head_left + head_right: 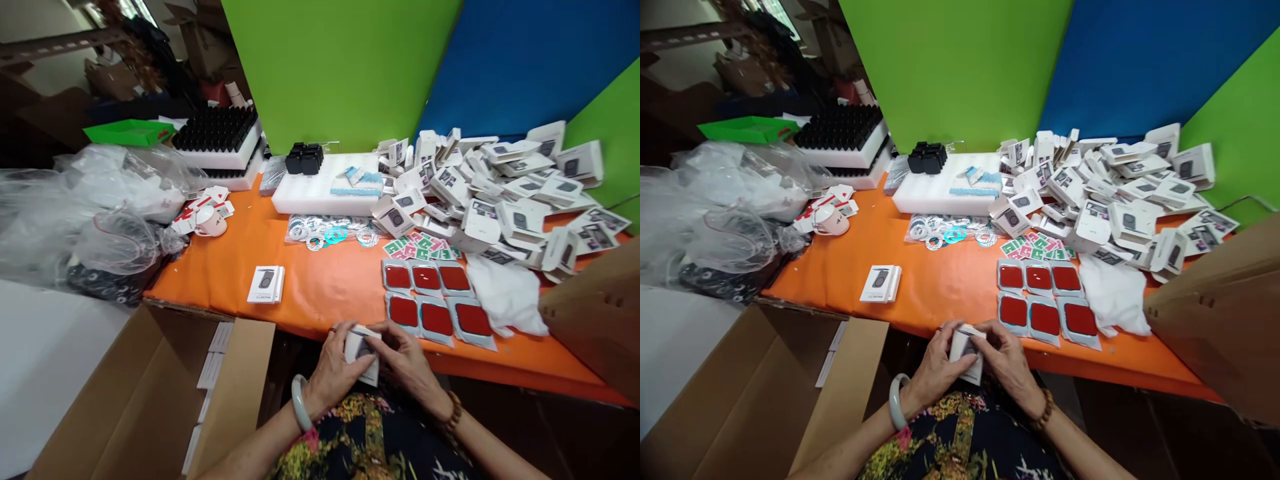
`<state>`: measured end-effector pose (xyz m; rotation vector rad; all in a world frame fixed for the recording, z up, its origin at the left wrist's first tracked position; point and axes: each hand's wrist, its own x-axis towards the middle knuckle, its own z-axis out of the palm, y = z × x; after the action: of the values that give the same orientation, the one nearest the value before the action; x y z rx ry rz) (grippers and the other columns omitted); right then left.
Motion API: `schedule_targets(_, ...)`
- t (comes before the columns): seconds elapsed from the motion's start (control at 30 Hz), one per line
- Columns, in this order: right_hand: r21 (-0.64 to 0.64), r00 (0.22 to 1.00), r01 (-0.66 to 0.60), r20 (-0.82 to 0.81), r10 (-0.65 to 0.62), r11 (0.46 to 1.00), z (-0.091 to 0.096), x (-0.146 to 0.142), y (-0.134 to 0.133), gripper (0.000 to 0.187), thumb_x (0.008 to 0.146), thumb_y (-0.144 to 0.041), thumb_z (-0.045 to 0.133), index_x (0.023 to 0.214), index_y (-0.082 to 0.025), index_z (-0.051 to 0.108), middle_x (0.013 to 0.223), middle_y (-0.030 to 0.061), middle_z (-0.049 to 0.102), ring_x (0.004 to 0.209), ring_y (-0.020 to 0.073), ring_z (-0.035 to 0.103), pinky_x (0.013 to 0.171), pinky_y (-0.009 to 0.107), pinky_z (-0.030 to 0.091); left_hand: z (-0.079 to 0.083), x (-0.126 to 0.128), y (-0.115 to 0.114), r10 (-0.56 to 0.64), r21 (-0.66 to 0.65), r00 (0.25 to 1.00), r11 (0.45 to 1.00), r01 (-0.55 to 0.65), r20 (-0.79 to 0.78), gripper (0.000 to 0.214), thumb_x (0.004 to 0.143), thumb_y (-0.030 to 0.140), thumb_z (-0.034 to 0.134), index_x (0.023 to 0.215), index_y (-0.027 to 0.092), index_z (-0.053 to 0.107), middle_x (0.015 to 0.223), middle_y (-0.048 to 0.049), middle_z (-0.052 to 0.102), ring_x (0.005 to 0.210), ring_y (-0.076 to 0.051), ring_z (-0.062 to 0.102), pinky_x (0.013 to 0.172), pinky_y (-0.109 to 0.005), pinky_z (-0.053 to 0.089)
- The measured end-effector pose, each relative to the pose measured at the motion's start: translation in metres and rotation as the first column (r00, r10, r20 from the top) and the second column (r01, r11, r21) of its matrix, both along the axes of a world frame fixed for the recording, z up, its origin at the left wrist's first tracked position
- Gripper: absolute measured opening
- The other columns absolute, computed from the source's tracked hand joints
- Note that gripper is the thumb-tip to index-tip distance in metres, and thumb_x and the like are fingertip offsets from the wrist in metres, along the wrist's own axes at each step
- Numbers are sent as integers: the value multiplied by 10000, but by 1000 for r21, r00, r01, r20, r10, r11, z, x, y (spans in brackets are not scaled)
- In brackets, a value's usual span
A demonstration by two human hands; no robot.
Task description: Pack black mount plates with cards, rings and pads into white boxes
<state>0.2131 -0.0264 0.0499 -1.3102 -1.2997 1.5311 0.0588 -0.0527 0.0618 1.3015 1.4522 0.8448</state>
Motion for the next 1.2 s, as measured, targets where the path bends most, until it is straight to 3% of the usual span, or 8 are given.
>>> schedule_targets(0.1, 98, 999, 43, -26, -41, 994, 14, -23, 18, 303, 791, -476, 628, 884, -187, 615, 728, 11, 617, 650, 153, 570, 602, 274, 487, 16, 1, 13, 96, 105, 978, 991, -78, -184, 740, 671, 321, 739, 1337, 223, 433, 1327, -127, 476, 1259, -307, 426, 1055, -473, 347)
schedule_targets(0.27, 301, 982, -178, 122, 148, 937, 30, -32, 66, 369, 868, -434, 527, 1149, -196, 528, 917, 51, 634, 730, 153, 591, 661, 299, 504, 41, -41, 52, 190, 294, 869, 954, -54, -457, 661, 721, 285, 650, 1336, 185, 432, 1240, -132, 544, 1132, -281, 534, 976, -409, 433)
schedule_targets(0.5, 668, 834, 59, 375, -405, 741, 33, 27, 183, 411, 777, -274, 623, 1142, -135, 494, 1134, 192, 527, 1089, 322, 483, 927, 478, 388, 58, -129, 105, 402, 345, 538, 915, -209, -741, 707, 730, 381, 618, 1361, 133, 418, 1241, -192, 555, 1142, -335, 533, 939, -429, 446)
schedule_targets(0.67, 528, 798, 242, 370, -477, 814, 25, 54, 232, 316, 717, -255, 634, 993, -168, 509, 1115, 189, 542, 1111, 331, 451, 927, 450, 327, 36, -150, 116, 241, 131, 554, 964, -230, -797, 640, 788, 430, 543, 1337, 115, 445, 1189, -205, 588, 1118, -341, 557, 916, -447, 451)
schedule_targets(0.77, 424, 835, 271, 343, -430, 864, 21, 60, 243, 222, 649, -248, 648, 822, -210, 515, 935, 109, 605, 950, 283, 520, 844, 419, 368, 30, -152, 116, 298, 216, 567, 954, -208, -768, 672, 769, 477, 577, 1320, 111, 456, 1318, -232, 488, 1220, -361, 480, 970, -471, 414)
schedule_targets(0.97, 349, 902, 283, 220, -371, 894, 28, 45, 212, 223, 693, -376, 608, 804, -199, 530, 756, 29, 614, 705, 190, 563, 670, 356, 452, 43, -115, 106, 522, 490, 749, 818, -302, -409, 634, 736, 434, 658, 1280, 161, 483, 1350, -181, 466, 1264, -313, 436, 1058, -462, 342)
schedule_targets(1.07, 169, 986, 143, -112, -125, 975, 32, 12, 157, 353, 676, -444, 681, 875, -191, 536, 810, 26, 638, 673, 154, 594, 623, 309, 492, 41, -72, 96, 340, 249, 940, 909, -333, 15, 653, 667, 460, 730, 1218, 184, 515, 1255, -131, 548, 1141, -264, 546, 988, -410, 426)
schedule_targets(1.2, -10, 930, -234, -294, 220, 972, 31, -26, 83, 343, 726, -444, 691, 900, -188, 544, 805, 10, 636, 690, 138, 607, 651, 292, 511, 29, -25, 80, 233, -135, 825, 972, -190, 515, 529, 675, 479, 730, 1055, 131, 612, 1041, -116, 669, 941, -241, 637, 796, -334, 513)
